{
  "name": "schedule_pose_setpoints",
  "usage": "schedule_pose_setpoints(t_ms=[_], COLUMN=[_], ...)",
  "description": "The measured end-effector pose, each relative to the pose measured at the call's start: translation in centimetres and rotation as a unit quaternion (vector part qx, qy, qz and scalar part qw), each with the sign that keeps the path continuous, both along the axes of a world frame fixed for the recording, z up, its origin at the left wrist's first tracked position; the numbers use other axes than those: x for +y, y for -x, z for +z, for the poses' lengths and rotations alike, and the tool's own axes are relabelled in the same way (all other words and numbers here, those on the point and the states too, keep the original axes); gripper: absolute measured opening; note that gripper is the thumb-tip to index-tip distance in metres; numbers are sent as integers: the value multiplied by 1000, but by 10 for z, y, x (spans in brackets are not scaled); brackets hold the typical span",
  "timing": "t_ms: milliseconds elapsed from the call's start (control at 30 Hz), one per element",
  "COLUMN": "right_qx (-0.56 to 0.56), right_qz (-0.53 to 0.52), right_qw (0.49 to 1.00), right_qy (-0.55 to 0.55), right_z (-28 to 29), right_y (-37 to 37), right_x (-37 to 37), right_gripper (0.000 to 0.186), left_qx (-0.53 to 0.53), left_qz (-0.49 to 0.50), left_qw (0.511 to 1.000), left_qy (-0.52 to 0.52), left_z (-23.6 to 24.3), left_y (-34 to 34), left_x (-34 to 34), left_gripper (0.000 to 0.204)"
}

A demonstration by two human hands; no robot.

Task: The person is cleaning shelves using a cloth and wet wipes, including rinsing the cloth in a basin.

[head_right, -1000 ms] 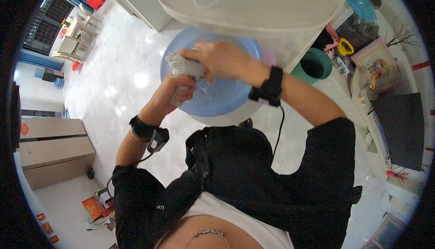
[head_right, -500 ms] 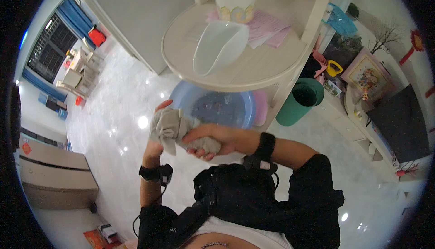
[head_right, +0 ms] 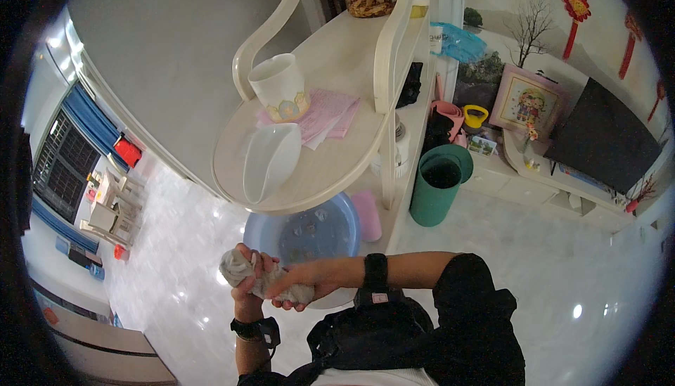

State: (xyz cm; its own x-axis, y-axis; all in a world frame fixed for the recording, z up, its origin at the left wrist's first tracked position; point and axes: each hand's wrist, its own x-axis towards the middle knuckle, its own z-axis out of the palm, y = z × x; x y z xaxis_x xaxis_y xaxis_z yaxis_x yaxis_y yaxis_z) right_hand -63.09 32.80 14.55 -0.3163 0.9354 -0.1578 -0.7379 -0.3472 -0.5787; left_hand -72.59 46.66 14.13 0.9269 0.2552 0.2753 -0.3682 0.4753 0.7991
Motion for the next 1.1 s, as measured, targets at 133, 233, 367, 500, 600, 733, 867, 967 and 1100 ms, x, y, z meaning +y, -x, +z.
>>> schedule_pose_setpoints(t_ms=[133,233,367,500,600,733,867,967,1100], right_qx=[-285,-386,-543,-574,-666,-761,-736,-674,-715], right_qz=[-133,-184,-372,-406,-340,-337,-358,-387,-401], right_qw=[946,894,715,685,655,543,565,625,565], right_qy=[-80,-132,-236,-190,-110,-112,-107,-70,-93], right_z=[-12,-32,-57,-35,-13,-30,-26,-35,-33], right_y=[4,-14,-24,-32,-41,-56,-50,-57,-51], right_x=[-3,1,16,20,25,29,39,34,38], right_gripper=[23,31,43,39,39,45,41,59,64], left_qx=[133,49,83,68,84,89,109,120,105], left_qz=[48,145,199,286,325,384,419,429,427], left_qw=[968,882,869,850,835,808,802,817,819], left_qy=[-208,-446,-446,-438,-436,-438,-412,-366,-369], left_z=[9,9,17,17,23,32,33,37,11], left_y=[-1,-15,-37,-53,-60,-71,-71,-79,-81], left_x=[0,-6,-23,-25,-21,-30,-31,-34,-21], left_gripper=[31,28,29,36,31,30,28,26,34])
